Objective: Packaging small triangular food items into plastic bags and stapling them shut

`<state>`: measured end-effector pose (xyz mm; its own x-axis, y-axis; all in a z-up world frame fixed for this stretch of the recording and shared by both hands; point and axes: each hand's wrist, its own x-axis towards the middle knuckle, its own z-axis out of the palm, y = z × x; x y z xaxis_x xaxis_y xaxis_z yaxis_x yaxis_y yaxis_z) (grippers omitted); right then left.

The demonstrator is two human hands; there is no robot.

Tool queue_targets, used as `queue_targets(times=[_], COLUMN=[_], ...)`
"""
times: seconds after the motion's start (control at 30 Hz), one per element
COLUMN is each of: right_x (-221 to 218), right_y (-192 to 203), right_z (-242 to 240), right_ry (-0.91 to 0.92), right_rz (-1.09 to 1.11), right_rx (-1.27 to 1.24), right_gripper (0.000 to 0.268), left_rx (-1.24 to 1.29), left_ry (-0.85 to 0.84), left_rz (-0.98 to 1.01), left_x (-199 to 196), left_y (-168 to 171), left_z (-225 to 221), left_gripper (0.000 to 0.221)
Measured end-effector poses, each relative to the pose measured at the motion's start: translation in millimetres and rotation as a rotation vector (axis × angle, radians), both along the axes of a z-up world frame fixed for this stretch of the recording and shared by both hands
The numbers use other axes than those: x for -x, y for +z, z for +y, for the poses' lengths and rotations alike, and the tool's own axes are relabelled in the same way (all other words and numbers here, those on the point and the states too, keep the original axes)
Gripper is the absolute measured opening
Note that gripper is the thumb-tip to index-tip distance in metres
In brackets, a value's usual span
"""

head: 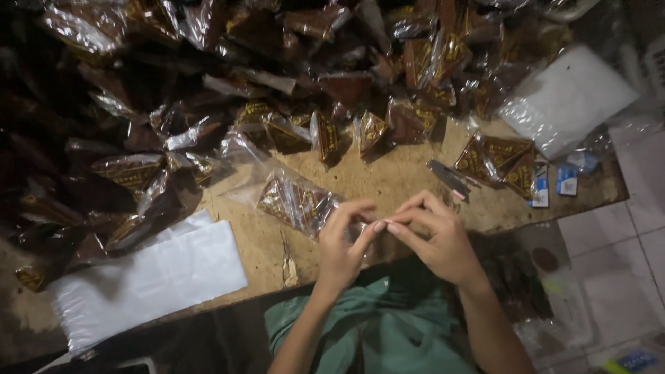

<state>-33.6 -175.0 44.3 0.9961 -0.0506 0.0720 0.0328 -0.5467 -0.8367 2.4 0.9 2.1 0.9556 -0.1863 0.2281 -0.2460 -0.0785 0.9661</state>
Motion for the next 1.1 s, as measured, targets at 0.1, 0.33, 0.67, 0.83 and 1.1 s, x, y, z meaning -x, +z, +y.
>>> queue_targets(times=[0.1, 0.33, 0.67, 0.83, 1.1], right_x=[-2.1, -11.5, -3.5, 9.8, -3.0], right_y=[-14.4, -101.4, -94.7, -100.0, -113.0], right_z=[-11.5, -60.8, -44.1, -34.2, -42.6], right_ry=[0.008, -0.338, -0.230, -0.023, 0.076], right_rz=[0.098, 0.139, 0.234, 0.409, 0.296], right_rx=[-0.083, 0.851, 0.415, 0.422, 0.506], right_gripper=[0.015, 0.036, 0.061, 0.068, 0.049], left_rx=[-0.018, -0.069, -0.064, -0.072, -0.063], left_ry=[-0.092, 0.075, 0.155, 0.158, 0.132], left_rz=[0.075, -0.020, -0.114, -0.100, -0.126], left_x=[2.7, 7.6, 12.3, 10.3, 7.5], left_y=[-10.4, -3.7, 7.6, -1.6, 11.7], left_z=[0.2, -6.9, -14.6, -9.3, -9.4], left_gripper=[0.009, 0.005, 0.005, 0.005, 0.005])
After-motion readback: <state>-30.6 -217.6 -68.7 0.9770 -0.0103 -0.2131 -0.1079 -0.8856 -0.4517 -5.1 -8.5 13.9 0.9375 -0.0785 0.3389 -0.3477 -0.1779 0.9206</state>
